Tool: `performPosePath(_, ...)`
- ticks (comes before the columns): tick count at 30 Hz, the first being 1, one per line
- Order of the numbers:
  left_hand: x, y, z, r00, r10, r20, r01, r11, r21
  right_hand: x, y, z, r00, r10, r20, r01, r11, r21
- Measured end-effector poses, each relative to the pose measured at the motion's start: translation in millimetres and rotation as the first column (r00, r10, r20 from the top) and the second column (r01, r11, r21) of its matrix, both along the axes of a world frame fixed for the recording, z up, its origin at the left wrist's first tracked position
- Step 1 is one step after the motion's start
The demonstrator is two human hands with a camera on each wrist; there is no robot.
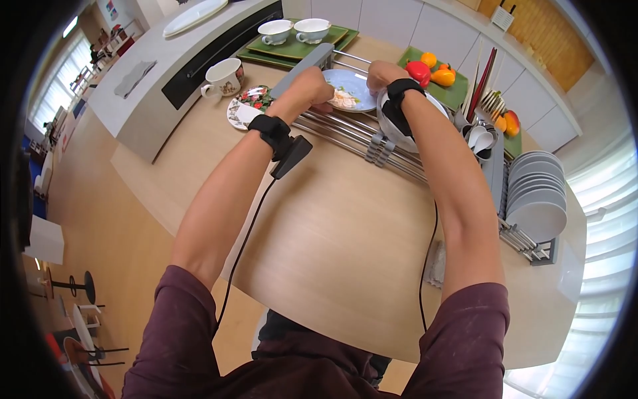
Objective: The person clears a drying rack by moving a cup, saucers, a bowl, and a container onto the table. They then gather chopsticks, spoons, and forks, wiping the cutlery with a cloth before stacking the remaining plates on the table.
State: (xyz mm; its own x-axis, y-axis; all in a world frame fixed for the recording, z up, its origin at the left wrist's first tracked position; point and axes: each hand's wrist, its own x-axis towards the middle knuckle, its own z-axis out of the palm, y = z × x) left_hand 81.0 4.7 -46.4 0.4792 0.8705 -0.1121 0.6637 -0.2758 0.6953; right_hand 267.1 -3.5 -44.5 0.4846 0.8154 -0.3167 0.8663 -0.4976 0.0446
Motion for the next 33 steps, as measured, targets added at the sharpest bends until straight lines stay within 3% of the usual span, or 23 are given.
performPosePath(2,0,-1,0,1.0,0.002,0.0,-0.002,1.0,-0.004,-3,-3,2,1.0,0.015,0.004,-0.015,1.0,-0.021)
performPosePath(5,1,0,-7,0.997,-0.075,-0.028,0.078,0.986,0.148,-7,-4,2,0.999,0.017,0.041,-0.017,1.0,-0.008)
performPosePath(7,8,-2,-14,0.987,-0.002,0.162,-0.003,0.999,0.035,-9,-3,3,0.999,0.03,0.044,-0.027,0.998,-0.053)
performPosePath(13,22,-3,-22,0.954,0.128,0.272,-0.114,0.991,-0.066,-9,-6,2,0.998,0.06,-0.005,-0.06,0.998,0.003)
performPosePath(20,21,-13,-15,0.904,0.162,0.395,-0.102,0.98,-0.169,-8,-13,10,0.99,0.135,-0.046,-0.132,0.989,0.072)
performPosePath(22,21,-15,-15,0.93,0.135,0.342,-0.151,0.988,0.02,-4,-10,10,0.978,0.201,-0.059,-0.198,0.978,0.062)
performPosePath(25,17,-19,-13,0.909,0.146,0.391,-0.208,0.971,0.119,-2,-10,13,0.977,0.127,-0.174,-0.103,0.984,0.144)
performPosePath(28,13,-15,-8,0.915,0.089,0.395,-0.185,0.959,0.214,-1,-15,23,0.975,0.139,-0.175,-0.099,0.971,0.218)
performPosePath(29,10,-16,-6,0.914,0.097,0.395,-0.193,0.958,0.212,1,-16,23,0.974,0.146,-0.175,-0.107,0.97,0.216)
performPosePath(31,3,-16,0,0.871,0.081,0.485,-0.201,0.959,0.2,7,-19,26,0.902,0.236,-0.362,-0.087,0.92,0.382)
performPosePath(33,-3,-13,-1,0.825,0.062,0.562,-0.225,0.948,0.225,7,-22,35,0.896,0.279,-0.347,-0.109,0.893,0.437)
